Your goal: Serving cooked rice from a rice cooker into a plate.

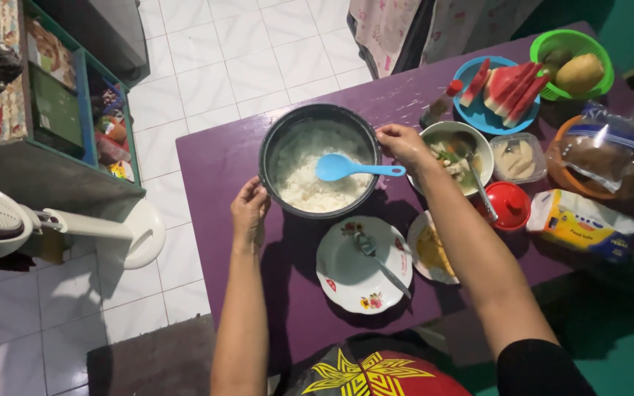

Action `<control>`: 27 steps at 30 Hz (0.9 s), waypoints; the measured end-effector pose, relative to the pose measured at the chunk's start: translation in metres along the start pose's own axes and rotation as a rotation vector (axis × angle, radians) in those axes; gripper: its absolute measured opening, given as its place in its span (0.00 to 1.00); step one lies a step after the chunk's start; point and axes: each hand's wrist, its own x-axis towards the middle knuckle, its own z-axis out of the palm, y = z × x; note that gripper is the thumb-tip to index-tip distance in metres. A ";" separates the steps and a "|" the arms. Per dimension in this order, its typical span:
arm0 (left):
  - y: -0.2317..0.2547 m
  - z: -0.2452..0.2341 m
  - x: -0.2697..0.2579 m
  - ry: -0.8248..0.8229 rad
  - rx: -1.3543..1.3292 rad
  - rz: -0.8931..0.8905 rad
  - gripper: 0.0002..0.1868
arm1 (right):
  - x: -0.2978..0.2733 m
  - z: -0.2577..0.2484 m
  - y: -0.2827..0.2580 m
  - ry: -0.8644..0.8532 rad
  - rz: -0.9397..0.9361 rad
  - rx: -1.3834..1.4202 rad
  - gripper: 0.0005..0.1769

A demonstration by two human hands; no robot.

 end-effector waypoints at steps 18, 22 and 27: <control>-0.020 0.073 0.072 -0.135 0.008 -0.093 0.17 | 0.040 -0.086 0.033 0.138 -0.091 0.148 0.08; -0.022 0.070 0.073 -0.192 0.059 -0.029 0.18 | 0.035 -0.085 0.036 0.142 -0.135 0.094 0.08; -0.020 0.071 0.071 -0.165 0.014 -0.088 0.20 | 0.025 -0.082 0.029 0.261 -0.221 -0.232 0.14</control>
